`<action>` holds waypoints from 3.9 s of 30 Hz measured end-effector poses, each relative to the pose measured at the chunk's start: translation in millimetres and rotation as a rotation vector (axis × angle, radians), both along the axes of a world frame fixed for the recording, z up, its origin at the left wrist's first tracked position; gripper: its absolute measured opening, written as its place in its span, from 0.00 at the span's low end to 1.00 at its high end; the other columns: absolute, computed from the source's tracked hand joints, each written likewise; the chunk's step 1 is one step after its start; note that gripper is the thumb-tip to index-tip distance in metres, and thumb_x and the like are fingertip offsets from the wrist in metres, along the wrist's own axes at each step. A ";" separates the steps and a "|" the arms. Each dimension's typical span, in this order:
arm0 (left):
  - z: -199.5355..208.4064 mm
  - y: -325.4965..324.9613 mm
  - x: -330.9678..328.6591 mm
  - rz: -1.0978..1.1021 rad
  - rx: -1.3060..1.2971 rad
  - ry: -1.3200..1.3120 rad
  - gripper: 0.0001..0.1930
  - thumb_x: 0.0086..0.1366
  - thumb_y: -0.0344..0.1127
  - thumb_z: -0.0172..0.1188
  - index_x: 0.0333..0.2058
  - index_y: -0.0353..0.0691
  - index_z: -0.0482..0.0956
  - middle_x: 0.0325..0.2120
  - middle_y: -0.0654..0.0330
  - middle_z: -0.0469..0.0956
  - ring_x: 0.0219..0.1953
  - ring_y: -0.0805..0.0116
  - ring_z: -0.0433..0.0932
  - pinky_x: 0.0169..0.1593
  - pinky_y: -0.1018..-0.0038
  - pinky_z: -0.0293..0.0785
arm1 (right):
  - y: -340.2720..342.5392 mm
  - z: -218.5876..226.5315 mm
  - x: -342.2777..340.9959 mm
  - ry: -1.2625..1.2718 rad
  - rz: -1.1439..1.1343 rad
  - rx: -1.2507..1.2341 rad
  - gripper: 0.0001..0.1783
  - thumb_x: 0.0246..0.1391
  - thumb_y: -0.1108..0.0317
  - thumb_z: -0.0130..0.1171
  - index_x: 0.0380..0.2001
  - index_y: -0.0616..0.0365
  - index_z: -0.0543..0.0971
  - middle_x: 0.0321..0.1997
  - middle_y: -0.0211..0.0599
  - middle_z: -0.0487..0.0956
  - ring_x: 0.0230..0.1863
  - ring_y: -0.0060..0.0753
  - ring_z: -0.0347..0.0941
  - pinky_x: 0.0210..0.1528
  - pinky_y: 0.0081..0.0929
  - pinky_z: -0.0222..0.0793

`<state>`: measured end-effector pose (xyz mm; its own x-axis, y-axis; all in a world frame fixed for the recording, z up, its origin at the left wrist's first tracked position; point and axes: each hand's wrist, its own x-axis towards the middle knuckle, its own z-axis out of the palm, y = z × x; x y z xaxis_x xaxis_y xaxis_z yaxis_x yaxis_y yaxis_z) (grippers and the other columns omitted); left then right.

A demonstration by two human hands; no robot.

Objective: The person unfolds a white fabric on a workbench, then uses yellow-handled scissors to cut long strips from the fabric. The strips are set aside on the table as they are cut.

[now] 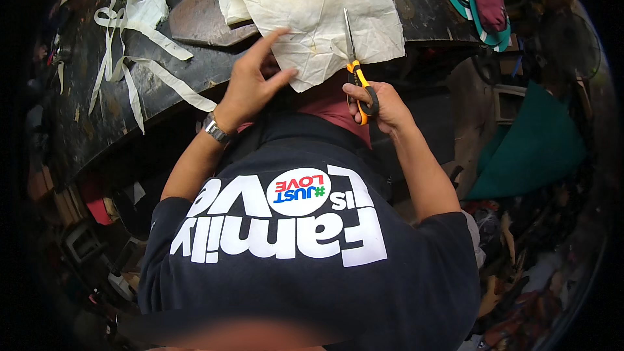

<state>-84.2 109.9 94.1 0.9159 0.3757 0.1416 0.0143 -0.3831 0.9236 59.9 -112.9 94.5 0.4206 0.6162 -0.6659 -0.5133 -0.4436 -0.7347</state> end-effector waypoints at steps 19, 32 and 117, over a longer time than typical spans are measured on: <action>45.6 11.8 -0.1 -0.093 0.429 -0.048 0.12 0.63 0.36 0.61 0.45 0.43 0.79 0.21 0.60 0.76 0.20 0.68 0.76 0.26 0.71 0.69 | -65.5 6.6 -19.0 0.046 0.051 0.130 0.14 0.52 0.60 0.61 0.33 0.60 0.72 0.24 0.33 0.76 0.22 0.23 0.72 0.27 0.18 0.69; 4.9 31.5 70.2 -0.246 0.989 -0.191 0.08 0.56 0.30 0.61 0.36 0.43 0.80 0.51 0.58 0.70 0.50 0.59 0.68 0.54 0.69 0.68 | -54.8 5.6 -28.0 0.004 0.130 0.063 0.17 0.51 0.58 0.65 0.36 0.59 0.74 0.24 0.29 0.75 0.21 0.18 0.70 0.27 0.15 0.68; -11.9 -38.7 -8.6 -0.046 -0.352 -0.135 0.46 0.50 0.28 0.73 0.64 0.34 0.56 0.56 0.53 0.66 0.33 0.79 0.76 0.36 0.82 0.75 | -27.0 45.8 -51.7 0.013 0.317 -0.174 0.18 0.50 0.53 0.67 0.31 0.56 0.76 0.14 0.25 0.71 0.11 0.13 0.64 0.15 0.12 0.59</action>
<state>-92.8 71.3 82.2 0.9147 0.3820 0.1319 -0.1264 -0.0395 0.9912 8.2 -139.9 140.3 0.2173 0.5914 -0.7766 -0.3390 -0.7003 -0.6282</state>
